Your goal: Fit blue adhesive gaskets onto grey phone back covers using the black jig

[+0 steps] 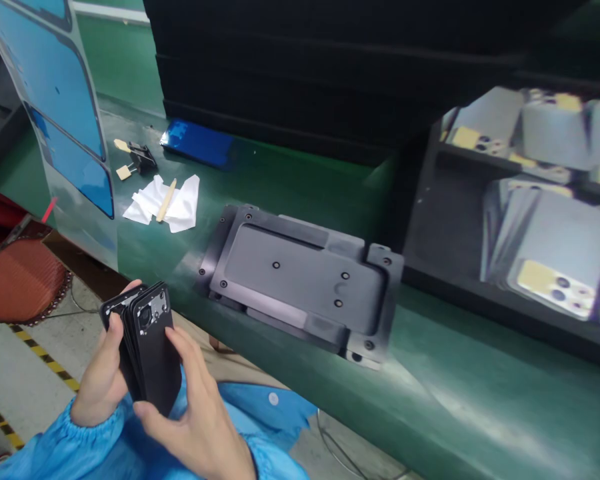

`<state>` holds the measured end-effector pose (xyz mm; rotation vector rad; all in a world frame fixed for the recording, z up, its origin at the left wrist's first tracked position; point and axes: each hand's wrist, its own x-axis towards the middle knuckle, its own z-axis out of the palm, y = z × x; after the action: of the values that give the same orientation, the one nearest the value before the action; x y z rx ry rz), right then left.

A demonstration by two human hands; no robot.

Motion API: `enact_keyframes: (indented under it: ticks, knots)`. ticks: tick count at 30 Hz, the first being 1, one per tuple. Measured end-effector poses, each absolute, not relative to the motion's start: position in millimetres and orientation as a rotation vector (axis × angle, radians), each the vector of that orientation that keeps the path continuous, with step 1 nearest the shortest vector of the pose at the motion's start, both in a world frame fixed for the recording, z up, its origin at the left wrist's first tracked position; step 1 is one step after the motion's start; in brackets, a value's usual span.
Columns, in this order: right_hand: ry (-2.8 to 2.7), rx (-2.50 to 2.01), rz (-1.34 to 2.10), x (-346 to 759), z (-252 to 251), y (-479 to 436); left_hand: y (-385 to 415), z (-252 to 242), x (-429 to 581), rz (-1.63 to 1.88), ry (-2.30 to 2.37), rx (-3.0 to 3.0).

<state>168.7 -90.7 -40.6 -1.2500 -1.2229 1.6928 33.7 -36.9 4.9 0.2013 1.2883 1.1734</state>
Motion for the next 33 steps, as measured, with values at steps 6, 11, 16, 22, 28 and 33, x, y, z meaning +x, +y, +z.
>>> enact_keyframes:
  ticks: [6,11,16,22,28,33]
  knots:
    - [-0.969,-1.07,1.841,187,-34,-90,-27,6,28,1.203,1.167,0.006]
    - [-0.781,-0.942,1.884,203,-26,-101,-7,15,17,1.039,0.982,-0.177]
    - [-0.677,-0.819,1.934,208,-14,-98,3,10,10,0.782,0.722,-0.345]
    - [-0.501,-0.971,1.976,212,4,-88,3,2,8,0.713,0.603,-0.423]
    - [-0.466,-1.001,1.961,212,-7,-95,4,3,10,0.721,0.571,-0.394]
    - [-0.442,-0.957,1.913,209,-13,-100,6,4,11,0.721,0.58,-0.383]
